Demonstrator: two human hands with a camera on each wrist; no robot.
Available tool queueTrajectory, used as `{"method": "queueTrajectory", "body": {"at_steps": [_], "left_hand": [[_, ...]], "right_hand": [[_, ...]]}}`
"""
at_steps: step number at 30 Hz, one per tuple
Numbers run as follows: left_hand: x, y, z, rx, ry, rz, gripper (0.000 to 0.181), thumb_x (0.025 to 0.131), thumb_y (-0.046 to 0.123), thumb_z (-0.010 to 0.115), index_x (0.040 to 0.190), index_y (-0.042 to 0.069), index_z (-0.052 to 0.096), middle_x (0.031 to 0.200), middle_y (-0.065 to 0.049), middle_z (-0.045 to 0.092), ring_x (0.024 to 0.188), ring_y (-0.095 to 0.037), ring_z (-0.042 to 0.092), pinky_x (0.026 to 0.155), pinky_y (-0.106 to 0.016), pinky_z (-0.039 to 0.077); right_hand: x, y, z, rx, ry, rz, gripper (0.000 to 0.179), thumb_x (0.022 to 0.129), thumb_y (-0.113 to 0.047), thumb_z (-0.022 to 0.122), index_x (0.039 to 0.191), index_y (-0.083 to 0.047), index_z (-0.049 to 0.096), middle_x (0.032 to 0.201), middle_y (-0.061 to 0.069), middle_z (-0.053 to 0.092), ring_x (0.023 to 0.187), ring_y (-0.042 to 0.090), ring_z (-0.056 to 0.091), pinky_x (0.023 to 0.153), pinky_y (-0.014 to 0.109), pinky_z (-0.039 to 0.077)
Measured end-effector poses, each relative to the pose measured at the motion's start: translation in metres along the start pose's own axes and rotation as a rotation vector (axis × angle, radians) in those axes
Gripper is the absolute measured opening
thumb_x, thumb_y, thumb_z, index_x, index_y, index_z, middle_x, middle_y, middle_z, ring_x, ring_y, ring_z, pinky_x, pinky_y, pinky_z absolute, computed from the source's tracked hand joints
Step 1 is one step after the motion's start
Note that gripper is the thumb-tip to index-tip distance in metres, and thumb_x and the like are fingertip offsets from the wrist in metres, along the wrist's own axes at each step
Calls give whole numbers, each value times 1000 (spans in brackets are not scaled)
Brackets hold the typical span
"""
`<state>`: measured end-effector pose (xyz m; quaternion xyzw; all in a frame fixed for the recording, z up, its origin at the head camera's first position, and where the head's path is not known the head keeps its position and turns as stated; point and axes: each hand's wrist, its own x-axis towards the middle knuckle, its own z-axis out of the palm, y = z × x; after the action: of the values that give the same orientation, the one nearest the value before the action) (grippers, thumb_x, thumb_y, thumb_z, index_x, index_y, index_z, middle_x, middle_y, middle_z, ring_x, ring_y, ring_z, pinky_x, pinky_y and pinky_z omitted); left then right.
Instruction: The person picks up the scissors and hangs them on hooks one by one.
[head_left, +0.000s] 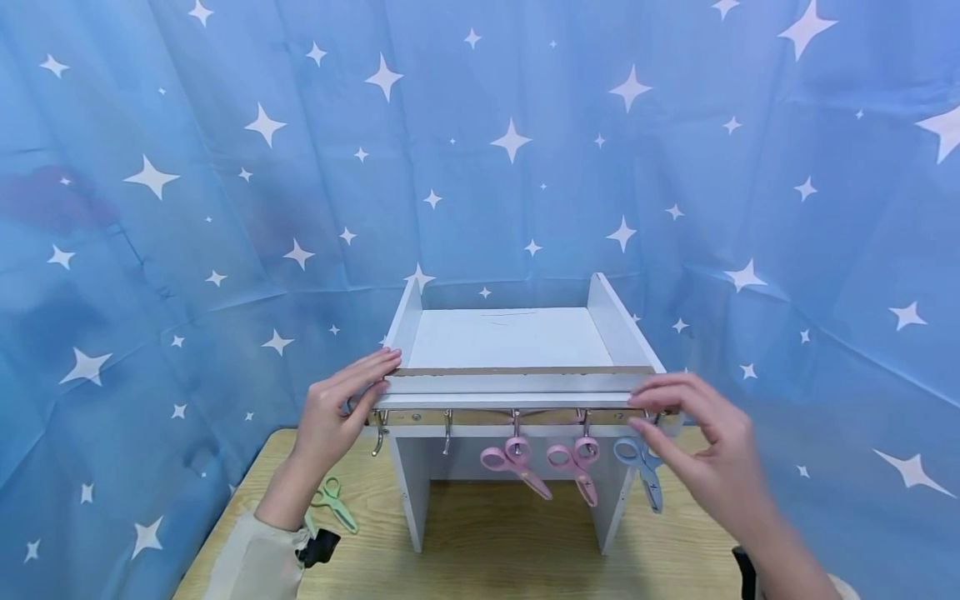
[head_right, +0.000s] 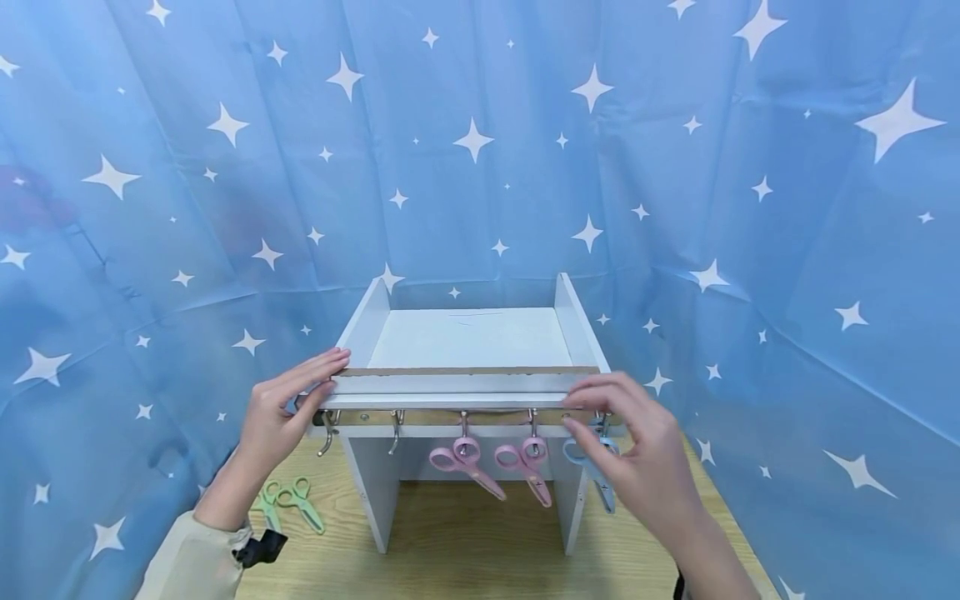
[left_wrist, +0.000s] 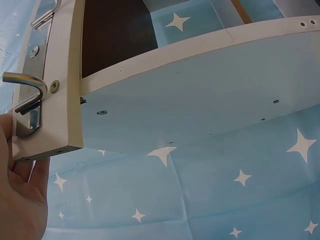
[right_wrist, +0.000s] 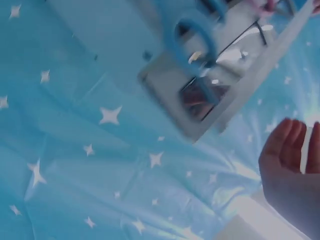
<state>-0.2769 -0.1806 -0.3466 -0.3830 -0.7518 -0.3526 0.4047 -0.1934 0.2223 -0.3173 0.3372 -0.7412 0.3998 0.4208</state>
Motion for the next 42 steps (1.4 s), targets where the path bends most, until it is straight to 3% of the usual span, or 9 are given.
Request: {"method": "queueTrajectory", "body": {"at_steps": [4,10,15,22,29,33,36,42], "left_hand": [[0,0,0,0,1,-1,43,85,-11,69,124,5,71,125,-13,71,127,-12,61,108,-16,44],[0,0,0,1,-1,-7,43,85,-11,70,124,6,71,126,-13,71,127,-14,62,109,-16,44],[-1,0,1,3,-2,-16,42,85,-10,70,124,6,71,126,-12,71,127,-14,62,109,-16,44],[-1,0,1,-15,11,-15,42,84,-12,70,123,5,71,125,-13,71,126,-14,63,109,-16,44],[0,1,0,-74,13,-57,39,86,-12,67,122,4,72,125,-14,71,128,-13,61,109,-18,45],[-13,2,-7,-281,81,-176,30,92,-14,58,119,-6,69,126,-9,71,126,-13,63,100,-15,50],[-30,1,-15,-399,165,-329,25,97,-11,53,119,-13,65,126,1,71,120,-9,64,94,-13,52],[-72,-22,-24,-349,273,-715,29,102,4,54,124,-11,63,123,15,70,115,2,64,96,-9,49]], "right_hand": [[12,12,-5,-74,43,5,22,75,5,80,95,0,74,108,5,70,111,0,62,97,10,46],[18,32,-11,-145,3,11,44,65,15,80,105,-2,74,121,11,69,124,-1,57,100,6,42],[13,50,-17,-131,-54,-17,50,64,14,81,111,-2,74,125,10,70,127,-1,57,104,7,41],[4,66,-23,-121,-81,-41,42,69,9,82,110,-2,76,120,5,74,126,1,59,111,14,41],[2,68,-22,-122,-75,10,43,69,17,78,106,-5,78,111,0,77,122,-1,62,111,18,42],[0,72,-17,-99,-33,9,42,67,21,76,103,-2,78,109,-1,77,118,0,64,109,18,44],[-2,74,-14,-71,4,4,41,66,24,73,100,1,78,107,-3,77,115,0,66,108,18,45],[-2,70,-13,-53,41,41,36,70,26,69,97,4,78,106,-6,77,114,-2,66,107,16,46]]}}
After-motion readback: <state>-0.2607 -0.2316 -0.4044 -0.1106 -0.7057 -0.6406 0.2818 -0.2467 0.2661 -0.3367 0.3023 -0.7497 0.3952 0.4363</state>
